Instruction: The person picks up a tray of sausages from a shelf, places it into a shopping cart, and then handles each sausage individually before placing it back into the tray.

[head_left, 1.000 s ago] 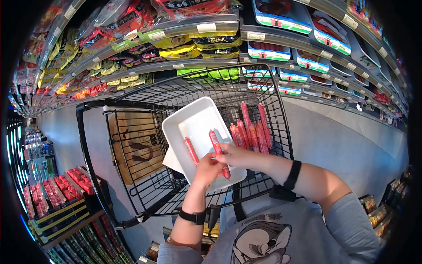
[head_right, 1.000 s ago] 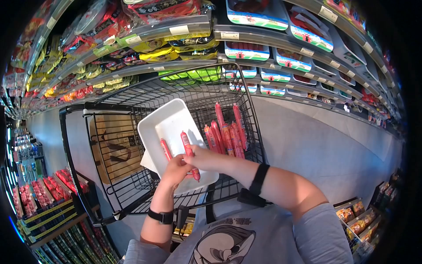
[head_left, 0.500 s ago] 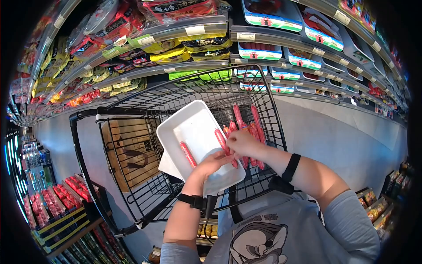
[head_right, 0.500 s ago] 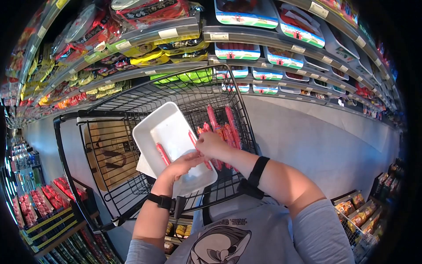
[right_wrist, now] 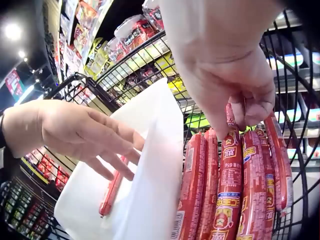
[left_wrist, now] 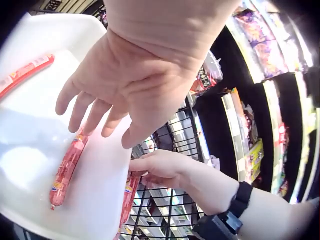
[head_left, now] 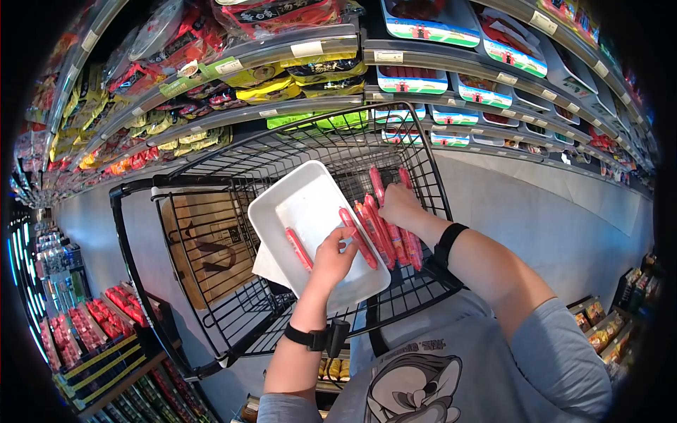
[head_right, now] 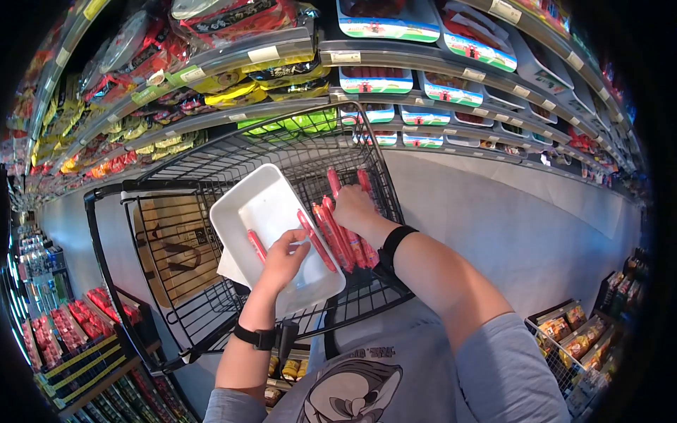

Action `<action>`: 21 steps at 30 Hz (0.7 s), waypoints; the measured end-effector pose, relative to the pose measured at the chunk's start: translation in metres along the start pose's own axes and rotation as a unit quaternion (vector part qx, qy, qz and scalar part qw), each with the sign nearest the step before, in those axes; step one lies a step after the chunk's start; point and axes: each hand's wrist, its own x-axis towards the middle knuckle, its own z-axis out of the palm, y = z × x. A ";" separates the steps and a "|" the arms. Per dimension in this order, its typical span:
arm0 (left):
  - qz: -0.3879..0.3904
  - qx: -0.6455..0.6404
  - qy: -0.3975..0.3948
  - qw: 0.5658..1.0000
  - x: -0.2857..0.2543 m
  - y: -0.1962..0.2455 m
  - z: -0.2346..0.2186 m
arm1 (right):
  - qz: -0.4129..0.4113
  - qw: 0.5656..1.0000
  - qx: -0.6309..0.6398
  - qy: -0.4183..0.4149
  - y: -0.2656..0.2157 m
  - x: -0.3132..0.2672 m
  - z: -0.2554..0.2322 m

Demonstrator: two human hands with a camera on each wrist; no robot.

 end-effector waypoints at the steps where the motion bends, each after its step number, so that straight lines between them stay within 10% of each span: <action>1: -0.015 -0.023 0.007 1.000 -0.003 0.009 -0.003 | -0.004 1.000 0.026 -0.013 -0.001 0.000 -0.002; 9: 0.104 -0.055 -0.004 0.993 -0.028 0.046 0.003 | -0.069 0.984 0.144 -0.074 -0.013 -0.029 -0.075; 14: 0.022 -0.274 -0.176 0.945 -0.050 0.074 -0.007 | -0.116 0.864 0.456 -0.181 -0.023 -0.060 -0.115; 21: 0.028 -0.299 -0.115 0.947 -0.077 0.089 -0.023 | -0.157 0.766 0.589 -0.203 -0.021 -0.081 -0.117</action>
